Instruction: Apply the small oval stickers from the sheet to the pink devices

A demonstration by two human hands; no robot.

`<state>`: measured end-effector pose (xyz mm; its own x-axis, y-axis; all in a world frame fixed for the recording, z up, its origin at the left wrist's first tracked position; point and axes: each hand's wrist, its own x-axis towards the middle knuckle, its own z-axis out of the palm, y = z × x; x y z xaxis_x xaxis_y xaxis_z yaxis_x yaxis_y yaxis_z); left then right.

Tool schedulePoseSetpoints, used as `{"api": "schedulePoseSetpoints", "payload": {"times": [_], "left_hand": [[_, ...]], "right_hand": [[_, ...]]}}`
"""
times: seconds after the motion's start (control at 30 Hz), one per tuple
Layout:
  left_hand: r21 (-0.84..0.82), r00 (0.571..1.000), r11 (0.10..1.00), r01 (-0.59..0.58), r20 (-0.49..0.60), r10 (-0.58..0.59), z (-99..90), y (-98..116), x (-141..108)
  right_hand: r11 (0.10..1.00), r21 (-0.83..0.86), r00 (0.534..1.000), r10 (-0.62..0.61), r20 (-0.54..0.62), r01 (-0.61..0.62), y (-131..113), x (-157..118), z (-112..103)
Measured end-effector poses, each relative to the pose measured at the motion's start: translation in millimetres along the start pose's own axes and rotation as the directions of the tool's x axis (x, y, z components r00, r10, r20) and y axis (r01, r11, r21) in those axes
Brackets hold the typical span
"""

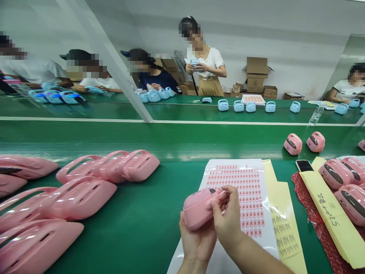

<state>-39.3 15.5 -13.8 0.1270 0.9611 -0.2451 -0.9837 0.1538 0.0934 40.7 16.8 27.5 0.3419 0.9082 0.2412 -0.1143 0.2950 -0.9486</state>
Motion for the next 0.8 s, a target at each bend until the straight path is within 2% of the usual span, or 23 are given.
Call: {"api": "schedulePoseSetpoints", "payload": {"times": [0.07, 0.13, 0.23, 0.3, 0.37, 0.47, 0.5, 0.6, 0.67, 0.73, 0.77, 0.8], "left_hand": [[0.0, 1.0, 1.0, 0.012, 0.016, -0.012, -1.9, 1, 0], [-0.009, 0.999, 0.999, 0.043, 0.026, -0.043, -2.3, 1, 0], [-0.039, 0.996, 0.995, 0.093, 0.007, -0.093, 2.1, 3, -2], [-0.051, 0.995, 0.994, 0.097, -0.023, -0.098, 7.9, 5, -3], [-0.043, 0.995, 0.996, 0.079, -0.054, -0.081, 14.7, 7, -3], [-0.001, 0.994, 1.0, 0.018, -0.106, -0.018, 24.2, 10, -5], [0.007, 0.993, 1.0, 0.001, -0.122, 0.0, 26.8, 11, -5], [-0.013, 0.991, 1.0, 0.025, -0.135, -0.027, 31.7, 11, -6], [-0.038, 0.988, 0.998, 0.05, -0.142, -0.055, 31.5, 11, -6], [-0.029, 0.986, 0.999, 0.032, -0.163, -0.036, 27.7, 13, -5], [-0.012, 0.985, 1.0, 0.005, -0.173, -0.007, 24.3, 15, -4], [0.01, 0.985, 1.0, -0.024, -0.169, 0.026, 20.3, 18, -4]], "right_hand": [[0.99, -0.112, 0.997, -0.079, 0.017, 0.08, 0, 0, -2], [0.948, -0.227, 0.975, -0.22, 0.042, 0.224, 1, -2, -4], [0.812, -0.358, 0.887, -0.438, 0.148, 0.461, 4, -5, -8], [0.713, -0.401, 0.817, -0.522, 0.244, 0.575, 7, -6, -13], [0.657, -0.441, 0.79, -0.541, 0.29, 0.611, 8, -6, -20], [0.647, -0.492, 0.809, -0.519, 0.274, 0.582, 6, -2, -28], [0.646, -0.482, 0.803, -0.526, 0.282, 0.592, 5, -1, -29], [0.623, -0.381, 0.729, -0.561, 0.392, 0.684, 3, -4, -25], [0.597, -0.354, 0.689, -0.553, 0.469, 0.72, 7, -8, -21], [0.567, -0.373, 0.671, -0.523, 0.527, 0.735, 16, -4, -19], [0.558, -0.388, 0.669, -0.496, 0.553, 0.734, 22, 2, -19], [0.563, -0.421, 0.691, -0.446, 0.569, 0.711, 28, 12, -21]]}}
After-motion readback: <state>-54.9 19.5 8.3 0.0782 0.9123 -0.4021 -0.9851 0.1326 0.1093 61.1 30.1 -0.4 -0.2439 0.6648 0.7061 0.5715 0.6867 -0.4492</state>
